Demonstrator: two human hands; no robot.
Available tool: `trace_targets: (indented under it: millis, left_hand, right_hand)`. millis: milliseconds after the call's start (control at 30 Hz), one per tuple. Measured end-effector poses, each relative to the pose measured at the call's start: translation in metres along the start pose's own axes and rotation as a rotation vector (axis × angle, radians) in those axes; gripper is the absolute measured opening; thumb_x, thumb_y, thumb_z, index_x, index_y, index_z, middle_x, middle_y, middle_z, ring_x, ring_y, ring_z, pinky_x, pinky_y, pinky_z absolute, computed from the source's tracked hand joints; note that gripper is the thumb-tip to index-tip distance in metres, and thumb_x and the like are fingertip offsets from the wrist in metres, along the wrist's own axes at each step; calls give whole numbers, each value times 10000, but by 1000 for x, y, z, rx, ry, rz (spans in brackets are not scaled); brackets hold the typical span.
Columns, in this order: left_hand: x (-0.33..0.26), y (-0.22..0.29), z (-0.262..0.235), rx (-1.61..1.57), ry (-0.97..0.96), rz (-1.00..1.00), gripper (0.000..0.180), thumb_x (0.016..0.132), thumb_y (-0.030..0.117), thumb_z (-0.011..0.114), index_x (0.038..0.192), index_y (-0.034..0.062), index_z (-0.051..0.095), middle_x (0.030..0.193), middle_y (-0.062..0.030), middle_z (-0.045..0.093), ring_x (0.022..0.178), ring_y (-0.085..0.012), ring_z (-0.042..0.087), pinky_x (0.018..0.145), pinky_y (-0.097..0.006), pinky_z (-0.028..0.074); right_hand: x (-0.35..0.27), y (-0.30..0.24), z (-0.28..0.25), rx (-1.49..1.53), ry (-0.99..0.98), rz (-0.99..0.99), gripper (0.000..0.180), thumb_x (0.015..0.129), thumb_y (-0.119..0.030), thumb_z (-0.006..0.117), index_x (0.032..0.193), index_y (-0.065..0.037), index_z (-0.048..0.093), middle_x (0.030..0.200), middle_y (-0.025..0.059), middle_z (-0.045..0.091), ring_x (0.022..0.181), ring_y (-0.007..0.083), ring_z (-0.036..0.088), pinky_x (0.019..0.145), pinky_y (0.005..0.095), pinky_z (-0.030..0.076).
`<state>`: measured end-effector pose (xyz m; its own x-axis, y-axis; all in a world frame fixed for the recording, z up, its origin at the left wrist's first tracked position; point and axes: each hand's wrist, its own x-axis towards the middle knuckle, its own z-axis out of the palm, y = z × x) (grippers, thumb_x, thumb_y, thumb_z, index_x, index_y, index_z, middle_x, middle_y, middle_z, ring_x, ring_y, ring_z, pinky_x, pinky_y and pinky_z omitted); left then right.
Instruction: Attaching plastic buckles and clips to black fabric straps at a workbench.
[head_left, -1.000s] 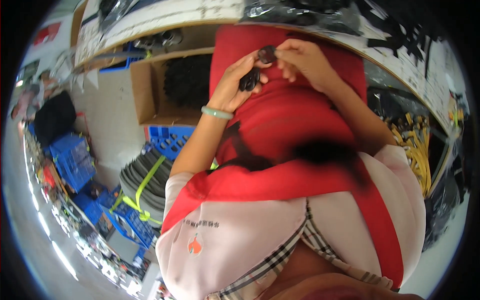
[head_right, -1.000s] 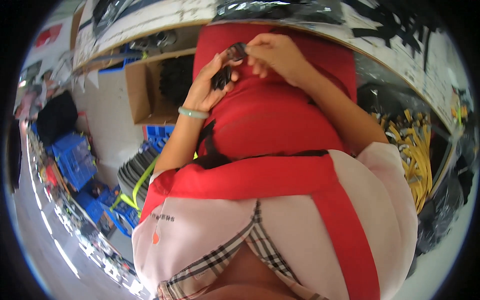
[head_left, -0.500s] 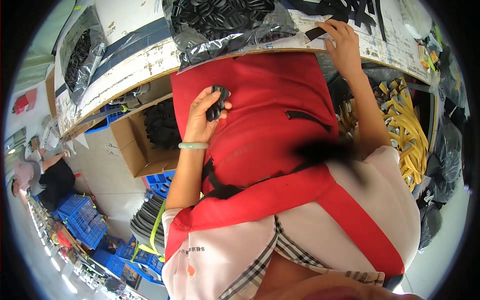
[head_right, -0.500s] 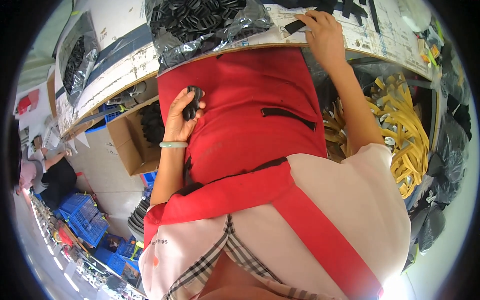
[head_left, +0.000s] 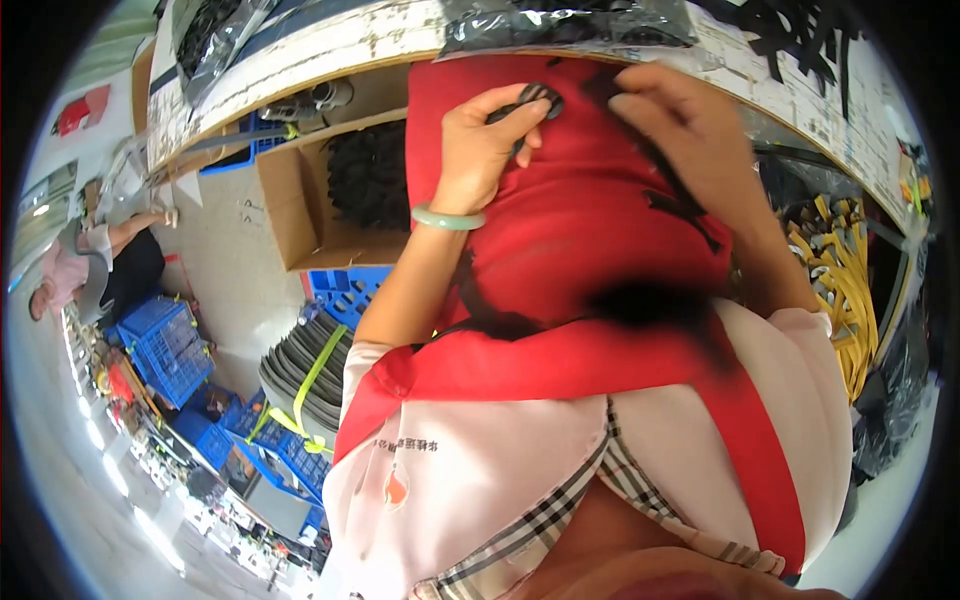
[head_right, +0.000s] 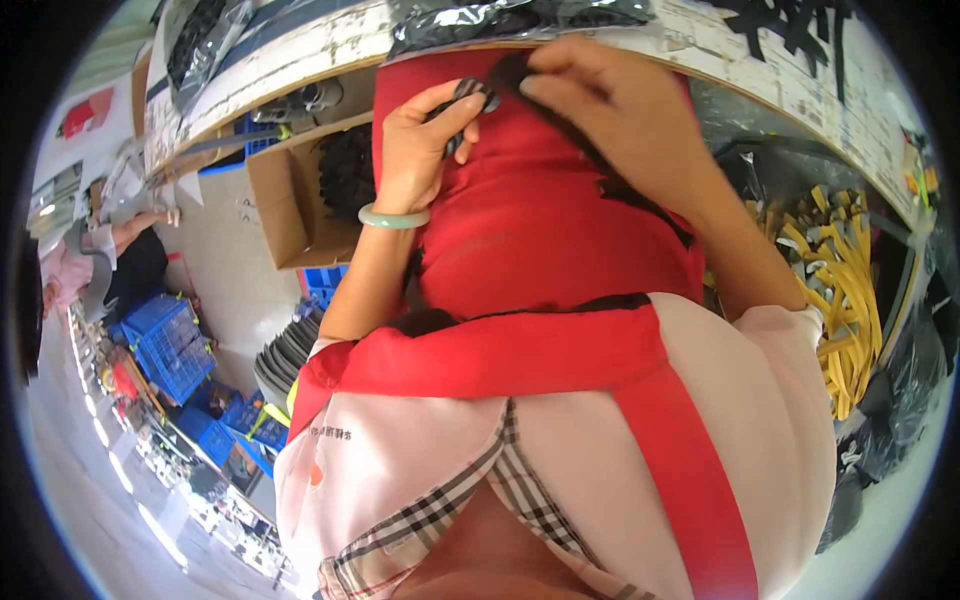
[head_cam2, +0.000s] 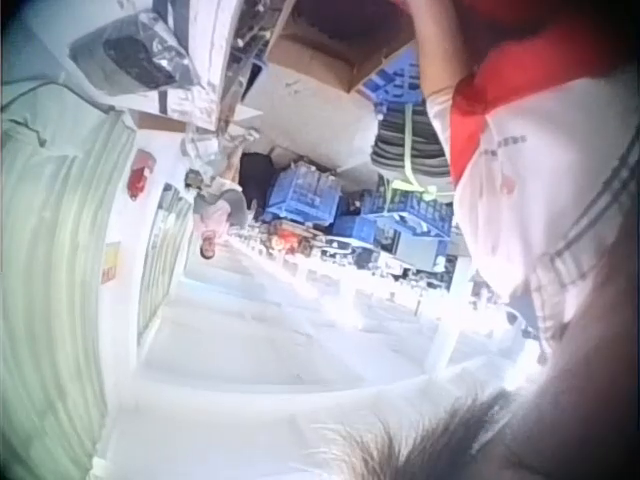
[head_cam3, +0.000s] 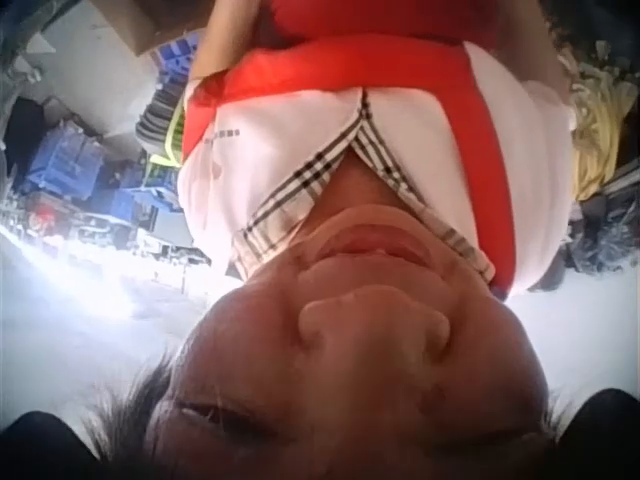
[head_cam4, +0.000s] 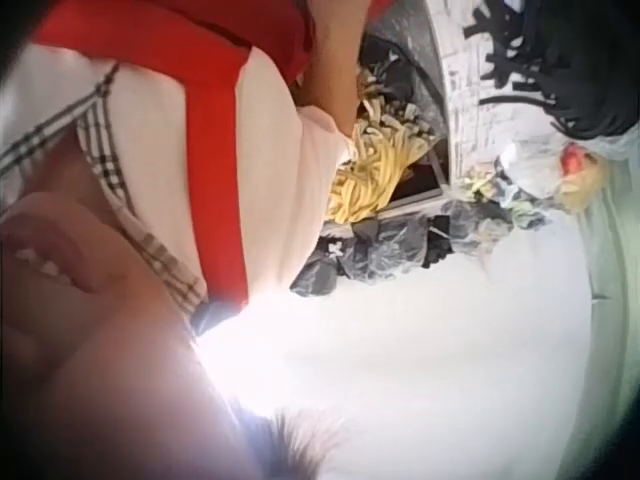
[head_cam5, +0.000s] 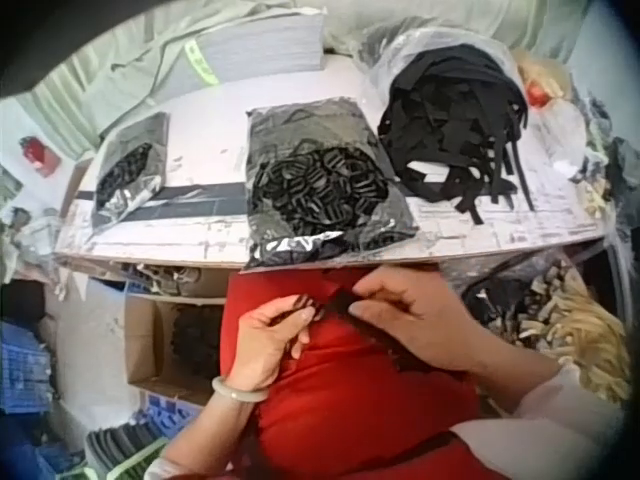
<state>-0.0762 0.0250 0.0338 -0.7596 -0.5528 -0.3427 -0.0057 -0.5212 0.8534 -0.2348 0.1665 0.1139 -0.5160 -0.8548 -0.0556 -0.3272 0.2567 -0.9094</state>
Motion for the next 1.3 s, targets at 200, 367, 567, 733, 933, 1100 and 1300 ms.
trace_targets:
  millis: [200, 367, 567, 733, 933, 1100, 1300]
  left_hand:
    - [-5, -3, -3, 156, 20, 134, 128, 848, 8, 659, 973, -17, 671, 712, -47, 620, 531, -72, 553, 413, -184, 391]
    - [-7, 5, -19, -101, -98, -78, 146, 859, 49, 663, 985, -26, 666, 733, -55, 634, 544, -79, 559, 412, -180, 373]
    - [-20, 8, 7, -50, -215, -24, 142, 861, 56, 669, 984, -14, 678, 744, -74, 650, 547, -85, 560, 414, -192, 373]
    - [-23, 14, 3, 143, -264, 79, 92, 832, 6, 683, 919, -19, 694, 734, -66, 630, 535, -86, 558, 419, -194, 385]
    - [-25, 12, -3, 175, -272, 122, 66, 827, -17, 676, 889, -28, 698, 735, -63, 632, 542, -86, 564, 425, -189, 398]
    - [-21, 3, 3, 117, -145, 80, 107, 844, 25, 678, 931, -37, 690, 723, -87, 653, 526, -101, 569, 421, -190, 411]
    - [-13, 12, -1, -203, 6, 123, 110, 866, 50, 666, 937, -31, 688, 701, -96, 649, 499, -119, 564, 406, -193, 392]
  right_hand:
    - [12, 30, 36, 316, -360, 339, 184, 942, -198, 578, 930, -20, 623, 757, -4, 607, 654, 42, 523, 580, 189, 413]
    - [18, 38, 46, 399, -160, 138, 186, 939, -202, 589, 939, -22, 634, 751, -12, 599, 676, 32, 524, 608, 180, 418]
    - [22, 33, 58, 525, -126, 152, 183, 906, -200, 640, 970, -29, 658, 835, -10, 623, 723, 41, 539, 652, 179, 429]
    - [30, 45, 47, 895, -455, 400, 204, 911, -291, 639, 944, -91, 626, 674, -77, 513, 604, 7, 469, 549, 168, 370]
    - [23, 43, 48, 689, -451, 432, 229, 924, -266, 617, 1014, -56, 628, 762, -32, 602, 659, 31, 539, 581, 174, 419]
    - [17, 43, 60, 371, -112, -16, 235, 933, -236, 596, 1014, -17, 623, 853, 19, 640, 759, 75, 593, 677, 209, 470]
    - [34, 41, 47, 593, 145, -78, 153, 980, -151, 519, 1079, -34, 531, 796, 32, 610, 643, 87, 569, 596, 215, 475]
